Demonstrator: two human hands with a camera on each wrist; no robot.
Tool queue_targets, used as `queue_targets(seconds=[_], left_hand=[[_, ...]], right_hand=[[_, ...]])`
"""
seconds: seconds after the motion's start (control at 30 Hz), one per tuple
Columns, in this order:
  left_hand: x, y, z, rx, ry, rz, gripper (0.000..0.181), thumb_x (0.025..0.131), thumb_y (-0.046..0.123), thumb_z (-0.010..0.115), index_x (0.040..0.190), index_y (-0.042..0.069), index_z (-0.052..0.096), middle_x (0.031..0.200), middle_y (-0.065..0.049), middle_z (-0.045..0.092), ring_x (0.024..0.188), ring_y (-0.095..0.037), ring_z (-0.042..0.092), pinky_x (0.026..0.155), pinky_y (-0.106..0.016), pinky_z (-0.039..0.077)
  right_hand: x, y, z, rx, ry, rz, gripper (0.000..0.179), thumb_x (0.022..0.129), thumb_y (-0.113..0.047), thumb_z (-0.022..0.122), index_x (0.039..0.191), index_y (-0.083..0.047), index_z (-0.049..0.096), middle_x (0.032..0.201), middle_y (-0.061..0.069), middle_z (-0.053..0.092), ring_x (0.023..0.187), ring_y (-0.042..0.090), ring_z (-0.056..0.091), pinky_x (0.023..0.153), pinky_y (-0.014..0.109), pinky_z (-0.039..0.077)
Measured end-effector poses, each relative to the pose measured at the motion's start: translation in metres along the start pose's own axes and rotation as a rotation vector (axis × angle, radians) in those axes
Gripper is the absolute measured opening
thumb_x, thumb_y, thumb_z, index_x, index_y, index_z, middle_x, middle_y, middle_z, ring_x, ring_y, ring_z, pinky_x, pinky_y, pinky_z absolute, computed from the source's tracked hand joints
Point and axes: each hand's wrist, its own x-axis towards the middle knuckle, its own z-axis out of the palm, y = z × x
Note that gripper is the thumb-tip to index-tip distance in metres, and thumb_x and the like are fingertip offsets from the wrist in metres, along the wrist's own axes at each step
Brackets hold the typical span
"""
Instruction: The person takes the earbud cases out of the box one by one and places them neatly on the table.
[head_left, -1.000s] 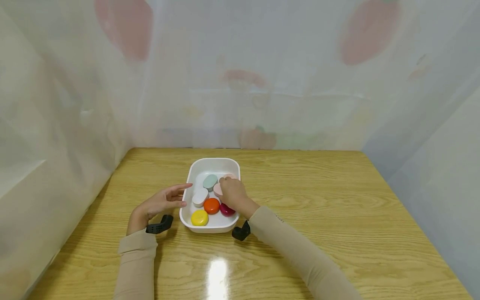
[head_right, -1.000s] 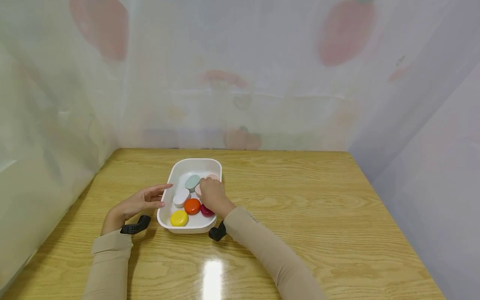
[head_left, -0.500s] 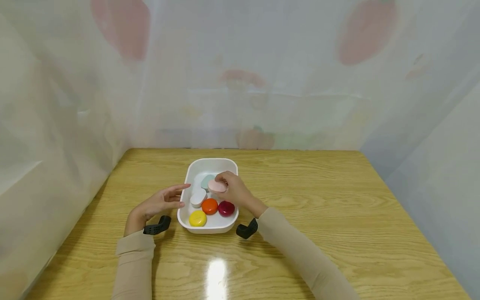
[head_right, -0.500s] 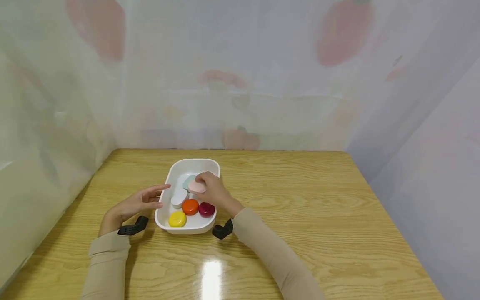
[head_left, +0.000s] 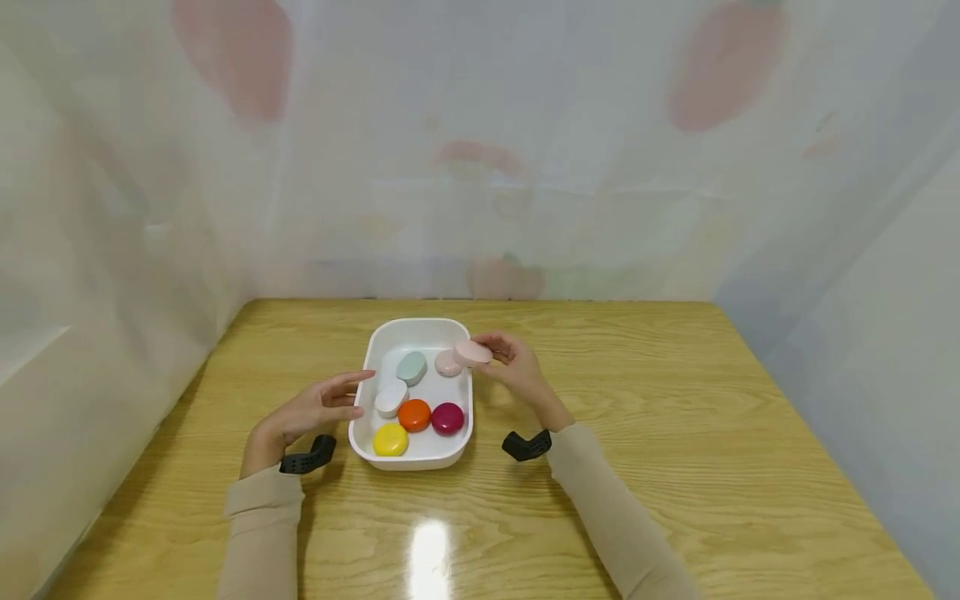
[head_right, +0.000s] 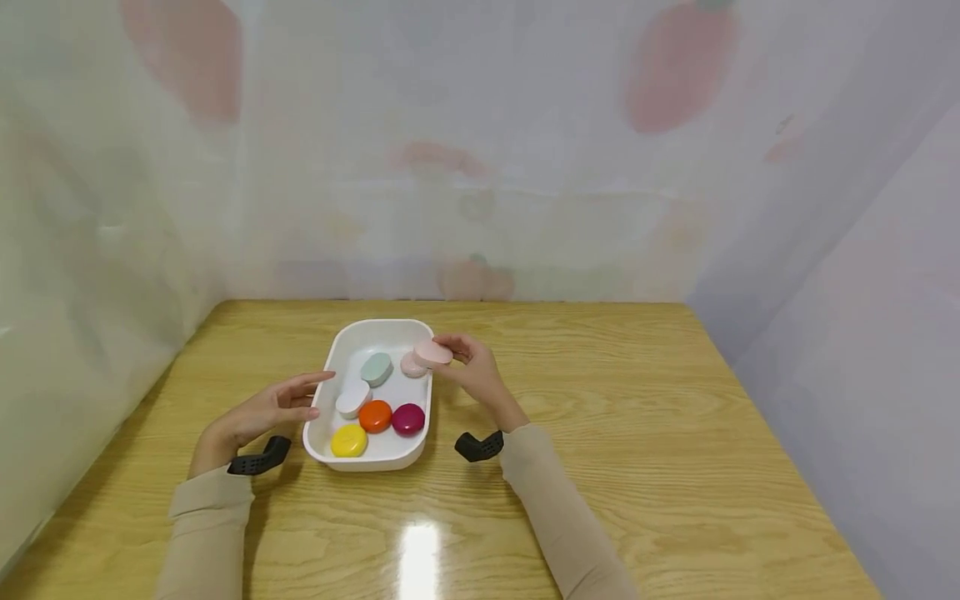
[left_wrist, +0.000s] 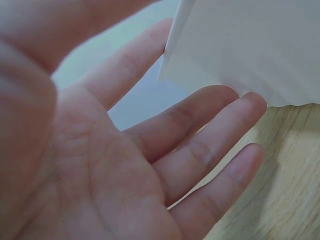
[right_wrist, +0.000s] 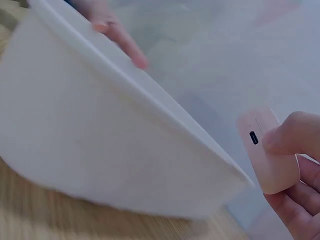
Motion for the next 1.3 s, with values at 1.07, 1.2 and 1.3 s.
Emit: queue_targets(seconds=[1.07, 1.2, 1.3], left_hand=[[0.003, -0.001, 0.001, -0.023, -0.008, -0.004, 0.068, 0.095, 0.020, 0.061, 0.152, 0.008, 0.026, 0.154, -0.027, 0.030, 0.133, -0.044, 0.042, 0.103, -0.043, 0.050], [0.002, 0.000, -0.001, -0.031, -0.007, -0.008, 0.069, 0.094, 0.021, 0.062, 0.152, 0.007, 0.026, 0.155, -0.027, 0.029, 0.133, -0.043, 0.042, 0.103, -0.042, 0.050], [0.001, 0.001, -0.001, -0.033, -0.002, -0.014, 0.069, 0.094, 0.021, 0.062, 0.152, 0.007, 0.027, 0.155, -0.027, 0.029, 0.133, -0.043, 0.043, 0.104, -0.043, 0.050]], right_hand=[[0.002, 0.051, -0.038, -0.124, -0.055, 0.137, 0.049, 0.086, 0.004, 0.066, 0.132, 0.011, 0.050, 0.137, 0.031, 0.052, 0.131, 0.041, 0.049, 0.111, 0.048, 0.040], [0.004, 0.039, -0.037, -0.156, -0.041, 0.151, 0.052, 0.087, 0.000, 0.067, 0.135, 0.009, 0.048, 0.141, 0.028, 0.049, 0.135, 0.040, 0.045, 0.115, 0.048, 0.035], [0.005, 0.025, -0.035, -0.172, -0.031, 0.138, 0.051, 0.088, -0.003, 0.067, 0.134, 0.008, 0.049, 0.140, 0.027, 0.051, 0.132, 0.040, 0.048, 0.114, 0.048, 0.037]])
